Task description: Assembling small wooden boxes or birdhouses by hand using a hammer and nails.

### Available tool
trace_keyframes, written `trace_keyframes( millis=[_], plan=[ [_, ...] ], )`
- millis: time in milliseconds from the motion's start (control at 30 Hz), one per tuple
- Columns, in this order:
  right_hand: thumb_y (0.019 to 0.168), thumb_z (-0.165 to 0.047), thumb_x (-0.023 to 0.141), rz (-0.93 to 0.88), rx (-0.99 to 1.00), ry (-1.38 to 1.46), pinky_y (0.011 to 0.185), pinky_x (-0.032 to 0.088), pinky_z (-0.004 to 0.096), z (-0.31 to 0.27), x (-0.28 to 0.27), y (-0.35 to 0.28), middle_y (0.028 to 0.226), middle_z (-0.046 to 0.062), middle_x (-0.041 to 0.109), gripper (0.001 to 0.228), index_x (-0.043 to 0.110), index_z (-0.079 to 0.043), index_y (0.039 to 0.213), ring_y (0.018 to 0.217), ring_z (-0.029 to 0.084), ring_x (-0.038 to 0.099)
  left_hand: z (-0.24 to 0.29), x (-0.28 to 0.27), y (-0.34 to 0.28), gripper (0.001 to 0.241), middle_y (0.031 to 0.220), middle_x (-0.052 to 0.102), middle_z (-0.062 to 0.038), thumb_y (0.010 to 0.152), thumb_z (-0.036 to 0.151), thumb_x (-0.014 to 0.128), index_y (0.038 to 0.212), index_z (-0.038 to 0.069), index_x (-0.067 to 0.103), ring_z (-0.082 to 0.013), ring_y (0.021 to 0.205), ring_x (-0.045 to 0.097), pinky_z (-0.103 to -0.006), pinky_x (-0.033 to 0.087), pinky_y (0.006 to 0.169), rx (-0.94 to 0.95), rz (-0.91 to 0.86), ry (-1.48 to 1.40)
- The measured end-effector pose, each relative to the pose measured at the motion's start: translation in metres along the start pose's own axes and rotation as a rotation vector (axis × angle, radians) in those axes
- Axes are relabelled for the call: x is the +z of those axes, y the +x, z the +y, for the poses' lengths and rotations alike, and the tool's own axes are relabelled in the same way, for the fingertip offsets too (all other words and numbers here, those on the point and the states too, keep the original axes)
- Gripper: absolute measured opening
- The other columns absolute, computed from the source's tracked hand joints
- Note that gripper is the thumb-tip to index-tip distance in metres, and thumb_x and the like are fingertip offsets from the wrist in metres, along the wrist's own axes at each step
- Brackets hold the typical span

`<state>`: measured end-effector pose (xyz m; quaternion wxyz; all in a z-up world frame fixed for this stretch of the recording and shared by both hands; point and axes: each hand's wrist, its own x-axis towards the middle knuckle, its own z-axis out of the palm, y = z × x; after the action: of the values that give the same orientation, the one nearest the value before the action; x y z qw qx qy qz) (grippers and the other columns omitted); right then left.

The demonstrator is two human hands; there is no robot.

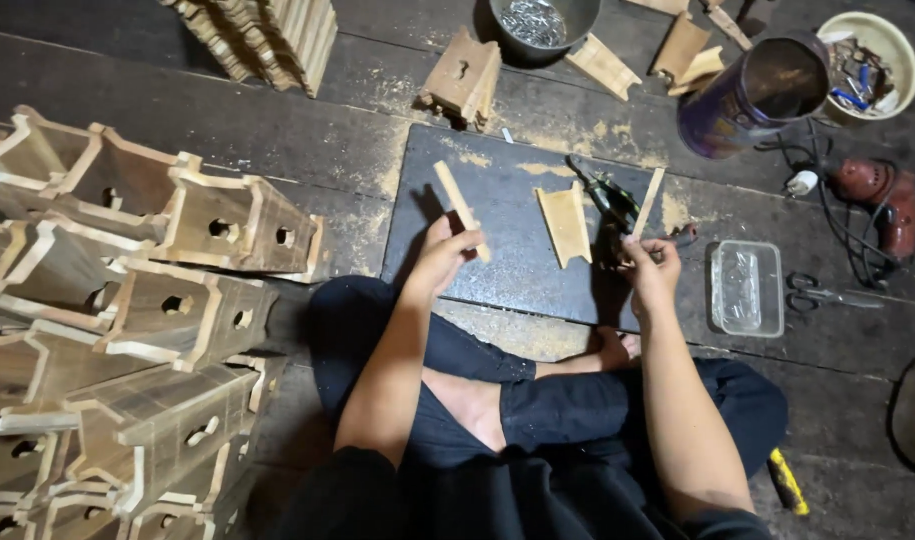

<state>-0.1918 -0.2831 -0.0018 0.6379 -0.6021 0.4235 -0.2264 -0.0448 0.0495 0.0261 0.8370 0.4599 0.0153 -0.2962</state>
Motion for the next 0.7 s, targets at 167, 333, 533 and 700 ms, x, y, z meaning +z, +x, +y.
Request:
trace_keyframes(
  millis=[167,333,533,700],
  plan=[
    [0.085,-0.035,0.098,0.015,-0.417,-0.501,0.074,0.057,0.046,-0.006,0.009,-0.018,0.094,0.027,0.07,0.051,0.069,0.0,0.109,0.09,0.04,0.073,-0.001,0.007,-0.001,0.084,0.109,0.072,-0.018,0.073,0.033,0.103,0.135,-0.004,0.061,-0.0287,0.097,0.075,-0.0487,0.062,0.077,-0.023,0.323,0.375],
    [0.078,-0.04,0.095,-0.084,-0.435,-0.838,0.079,0.06,0.05,-0.025,0.064,-0.064,0.099,0.02,0.074,0.053,0.069,-0.007,0.109,0.095,0.041,0.075,0.022,0.017,-0.006,0.069,0.103,0.078,-0.016,0.061,0.04,0.098,0.114,0.003,0.073,-0.0307,0.105,0.076,-0.0444,0.062,0.083,-0.022,0.472,0.763],
    [0.083,-0.033,0.088,-0.112,-0.441,-1.103,0.088,0.059,0.057,-0.023,0.069,-0.064,0.12,0.023,0.067,0.051,0.062,-0.005,0.116,0.111,0.046,0.07,0.025,0.051,0.029,0.082,0.119,0.07,-0.02,0.058,0.051,0.094,0.118,0.0,0.072,-0.0369,0.123,0.068,-0.0507,0.057,0.102,-0.069,0.431,1.031],
    [0.084,-0.032,0.084,-0.085,-0.466,-1.239,0.089,0.06,0.056,-0.028,0.054,-0.059,0.117,0.021,0.071,0.053,0.058,-0.01,0.125,0.109,0.044,0.072,0.034,0.116,0.058,0.083,0.132,0.067,-0.022,0.067,0.049,0.087,0.13,-0.001,0.067,-0.041,0.129,0.065,-0.0585,0.057,0.102,-0.146,0.344,1.146]
  ],
)
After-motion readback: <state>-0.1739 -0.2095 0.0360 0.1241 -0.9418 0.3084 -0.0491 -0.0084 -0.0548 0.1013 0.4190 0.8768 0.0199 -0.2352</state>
